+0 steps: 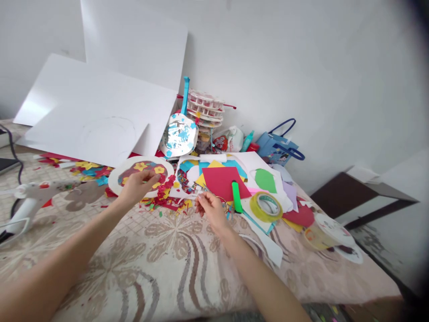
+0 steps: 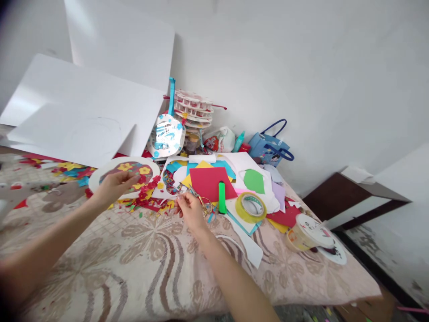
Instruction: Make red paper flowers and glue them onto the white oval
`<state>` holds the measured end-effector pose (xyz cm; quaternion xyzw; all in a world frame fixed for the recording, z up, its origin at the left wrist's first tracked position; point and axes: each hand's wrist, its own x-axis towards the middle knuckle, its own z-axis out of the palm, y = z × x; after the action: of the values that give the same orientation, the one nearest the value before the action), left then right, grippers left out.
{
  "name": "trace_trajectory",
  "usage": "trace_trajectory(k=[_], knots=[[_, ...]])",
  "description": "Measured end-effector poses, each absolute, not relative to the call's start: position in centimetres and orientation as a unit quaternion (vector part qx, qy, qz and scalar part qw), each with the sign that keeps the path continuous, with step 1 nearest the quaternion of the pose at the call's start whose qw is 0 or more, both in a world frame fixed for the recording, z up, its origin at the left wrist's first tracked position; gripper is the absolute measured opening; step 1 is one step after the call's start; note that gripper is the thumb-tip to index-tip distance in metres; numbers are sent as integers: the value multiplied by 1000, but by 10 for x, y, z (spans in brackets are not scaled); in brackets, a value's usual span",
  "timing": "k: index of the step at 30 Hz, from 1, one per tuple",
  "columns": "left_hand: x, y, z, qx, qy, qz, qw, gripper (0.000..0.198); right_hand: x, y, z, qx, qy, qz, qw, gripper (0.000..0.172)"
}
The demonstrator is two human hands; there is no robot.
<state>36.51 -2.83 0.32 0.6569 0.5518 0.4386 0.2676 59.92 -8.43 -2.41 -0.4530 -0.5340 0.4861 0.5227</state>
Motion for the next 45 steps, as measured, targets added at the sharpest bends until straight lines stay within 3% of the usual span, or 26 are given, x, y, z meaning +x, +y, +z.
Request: trace_trajectory(k=[8,15,21,25,29,38,45], knots=[[364,-15,-20,721,584,337,160,24,609,-80,-18,-457,-524,462,550,27],[370,-27,-9,732,546,395,96,19,634,-75,-2,-480,-534,387,578,26],[392,-56,-1,755,489,402,173,17,677,-65,11,-520,-543,230,618,27],[396,-62,-1,770,486,361,199,16,693,-59,9,-546,-532,204,615,29],[393,-60,1,834,441,301,137,13,691,-60,7,-549,-557,195,592,29],[399,-65,-3,834,493,211,129,18,708,-60,9,-594,-580,125,543,32],[403,-71,-1,847,459,224,145,24,731,-61,11,-672,-642,-58,364,23]])
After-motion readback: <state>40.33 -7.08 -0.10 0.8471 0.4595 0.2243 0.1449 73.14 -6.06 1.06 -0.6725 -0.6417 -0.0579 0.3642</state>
